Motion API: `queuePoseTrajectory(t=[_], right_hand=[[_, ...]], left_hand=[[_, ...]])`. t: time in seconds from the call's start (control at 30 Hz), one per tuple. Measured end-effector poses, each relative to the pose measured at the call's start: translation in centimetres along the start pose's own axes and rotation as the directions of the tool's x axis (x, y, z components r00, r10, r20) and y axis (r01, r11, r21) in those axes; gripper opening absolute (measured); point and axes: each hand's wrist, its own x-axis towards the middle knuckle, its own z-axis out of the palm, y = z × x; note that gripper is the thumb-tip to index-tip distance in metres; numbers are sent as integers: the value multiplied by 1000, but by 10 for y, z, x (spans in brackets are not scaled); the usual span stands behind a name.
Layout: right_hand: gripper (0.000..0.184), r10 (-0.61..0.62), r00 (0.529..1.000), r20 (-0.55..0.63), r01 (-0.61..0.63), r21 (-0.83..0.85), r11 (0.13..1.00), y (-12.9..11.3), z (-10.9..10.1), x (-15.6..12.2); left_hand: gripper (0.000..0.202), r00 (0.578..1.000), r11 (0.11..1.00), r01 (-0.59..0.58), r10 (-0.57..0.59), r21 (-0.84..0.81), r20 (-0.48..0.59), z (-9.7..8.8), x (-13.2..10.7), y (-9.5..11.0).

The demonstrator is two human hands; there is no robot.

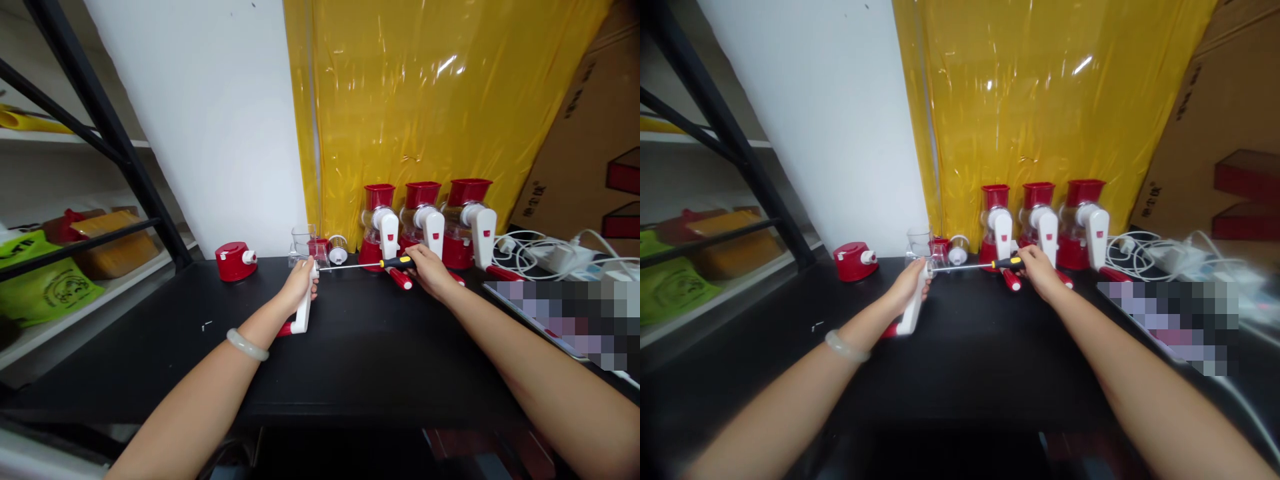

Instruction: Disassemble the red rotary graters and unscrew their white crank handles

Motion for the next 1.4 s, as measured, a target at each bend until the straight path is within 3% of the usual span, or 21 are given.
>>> queuePoseTrajectory(t=[0.43,0.63,1.4], right_hand=[[12,38,999,-15,-37,77,996,-5,3,-3],[19,-43,999,-23,44,70,997,-4,3,-1],[46,-173,982,81,150,229,962,-2,2,0]], left_hand=[[30,1000,999,-4,3,35,11,0,-2,-1],[30,1000,999,2,-2,44,3,2,-3,0],[28,1000,999,8,-8,39,-4,1,-2,1]])
